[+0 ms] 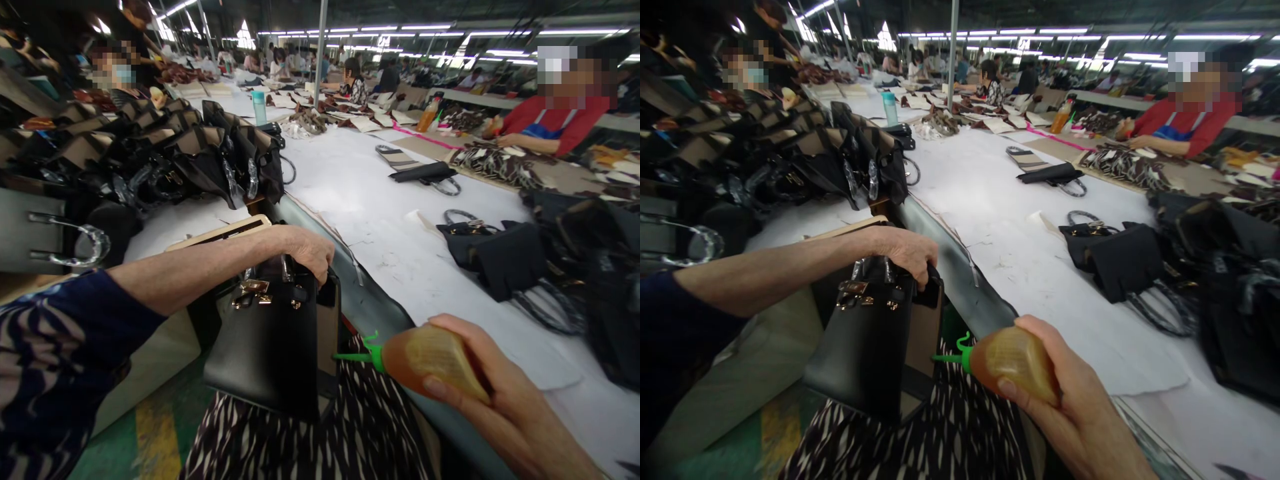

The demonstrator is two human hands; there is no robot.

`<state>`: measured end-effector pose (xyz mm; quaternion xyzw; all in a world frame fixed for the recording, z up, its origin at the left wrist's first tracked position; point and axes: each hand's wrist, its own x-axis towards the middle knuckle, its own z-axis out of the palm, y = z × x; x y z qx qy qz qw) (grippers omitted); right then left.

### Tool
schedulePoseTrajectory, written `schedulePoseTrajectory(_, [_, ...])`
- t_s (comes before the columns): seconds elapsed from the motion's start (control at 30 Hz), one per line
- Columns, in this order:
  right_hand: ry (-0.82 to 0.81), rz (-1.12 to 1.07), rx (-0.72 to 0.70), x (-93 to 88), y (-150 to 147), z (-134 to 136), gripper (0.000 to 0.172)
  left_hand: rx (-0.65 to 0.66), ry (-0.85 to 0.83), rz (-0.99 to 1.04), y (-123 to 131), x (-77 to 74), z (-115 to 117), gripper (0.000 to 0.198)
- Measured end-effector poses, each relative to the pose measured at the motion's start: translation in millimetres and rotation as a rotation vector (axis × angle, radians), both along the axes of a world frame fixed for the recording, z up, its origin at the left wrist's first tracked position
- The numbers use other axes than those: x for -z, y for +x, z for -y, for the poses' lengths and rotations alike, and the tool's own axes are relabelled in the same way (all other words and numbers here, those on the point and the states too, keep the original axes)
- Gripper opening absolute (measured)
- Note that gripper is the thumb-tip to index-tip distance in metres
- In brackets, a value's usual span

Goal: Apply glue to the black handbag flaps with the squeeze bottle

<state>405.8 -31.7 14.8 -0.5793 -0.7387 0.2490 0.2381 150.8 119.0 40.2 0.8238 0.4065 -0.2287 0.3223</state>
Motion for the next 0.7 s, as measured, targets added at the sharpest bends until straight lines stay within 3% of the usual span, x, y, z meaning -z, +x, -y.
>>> schedulePoseTrajectory(0.27, [-0.1,-0.007,-0.023,0.5,-1.5,5.8,0.043,0.051,0.082,0.036,-4.6,6.3,-5.8,0.022])
schedulePoseTrajectory(0.7, [-0.198,-0.031,0.026,9.0,7.8,11.2,0.045,0.08,0.295,0.016,2.7,-11.3,3.6,0.024])
